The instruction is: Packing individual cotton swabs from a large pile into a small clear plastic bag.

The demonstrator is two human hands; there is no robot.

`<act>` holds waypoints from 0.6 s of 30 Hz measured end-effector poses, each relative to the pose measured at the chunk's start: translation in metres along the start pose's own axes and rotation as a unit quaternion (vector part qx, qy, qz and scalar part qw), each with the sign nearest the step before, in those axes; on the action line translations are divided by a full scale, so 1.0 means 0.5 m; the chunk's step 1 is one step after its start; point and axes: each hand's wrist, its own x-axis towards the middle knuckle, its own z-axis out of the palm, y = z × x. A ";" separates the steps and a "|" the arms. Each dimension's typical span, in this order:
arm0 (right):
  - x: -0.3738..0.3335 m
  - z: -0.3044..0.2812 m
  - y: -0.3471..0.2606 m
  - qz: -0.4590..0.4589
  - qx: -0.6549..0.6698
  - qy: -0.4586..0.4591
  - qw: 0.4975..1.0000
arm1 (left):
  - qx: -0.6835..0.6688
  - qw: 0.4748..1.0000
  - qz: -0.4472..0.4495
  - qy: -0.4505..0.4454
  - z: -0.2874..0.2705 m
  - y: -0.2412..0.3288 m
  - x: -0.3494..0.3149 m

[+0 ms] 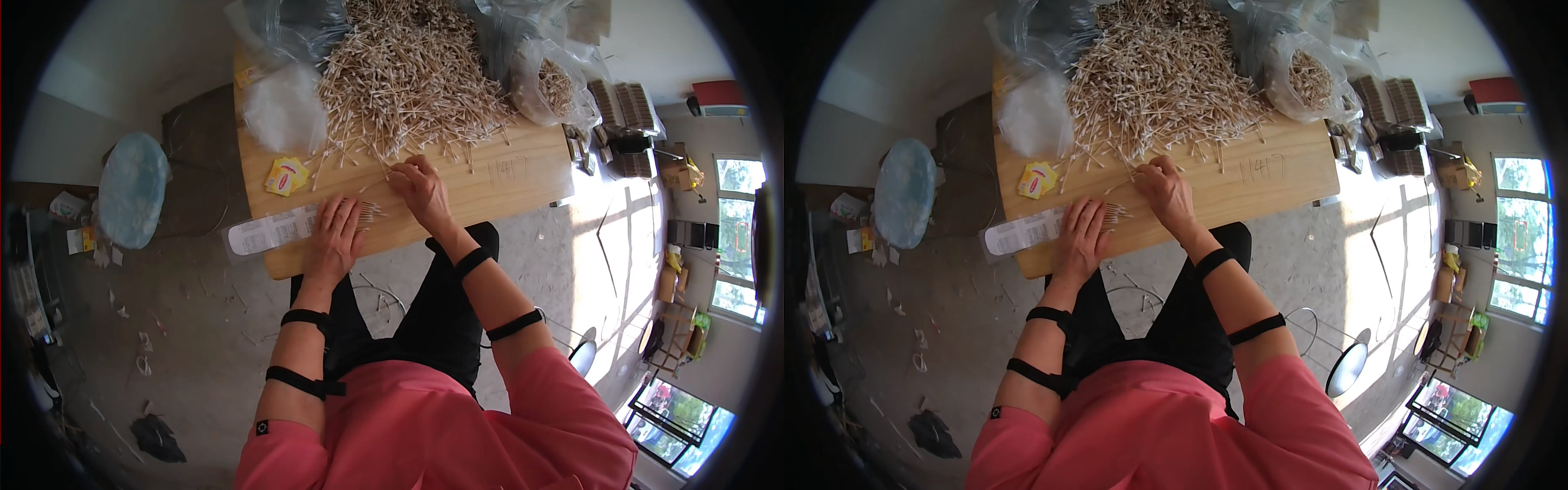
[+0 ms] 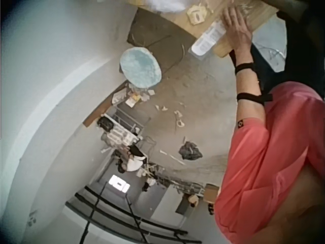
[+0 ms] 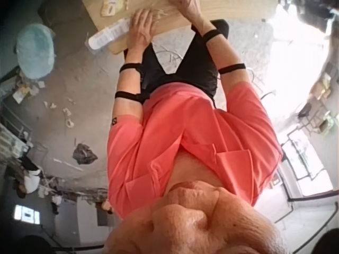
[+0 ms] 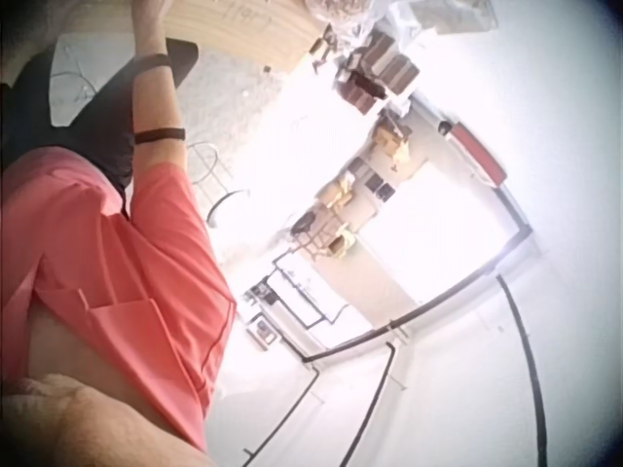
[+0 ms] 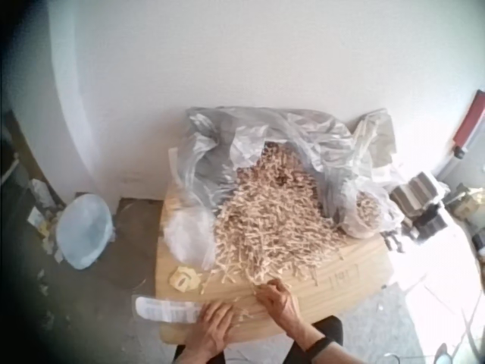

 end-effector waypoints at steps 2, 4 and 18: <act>0.010 -0.004 0.004 -0.006 0.001 0.006 1.000 | 0.006 1.000 -0.002 -0.008 0.000 0.002 0.003; 0.018 0.008 -0.002 -0.018 -0.022 0.015 0.999 | 0.006 1.000 0.000 -0.006 0.000 0.003 0.004; 0.050 -0.018 0.012 -0.123 -0.036 -0.086 0.988 | -0.012 1.000 -0.002 0.008 -0.001 0.004 0.004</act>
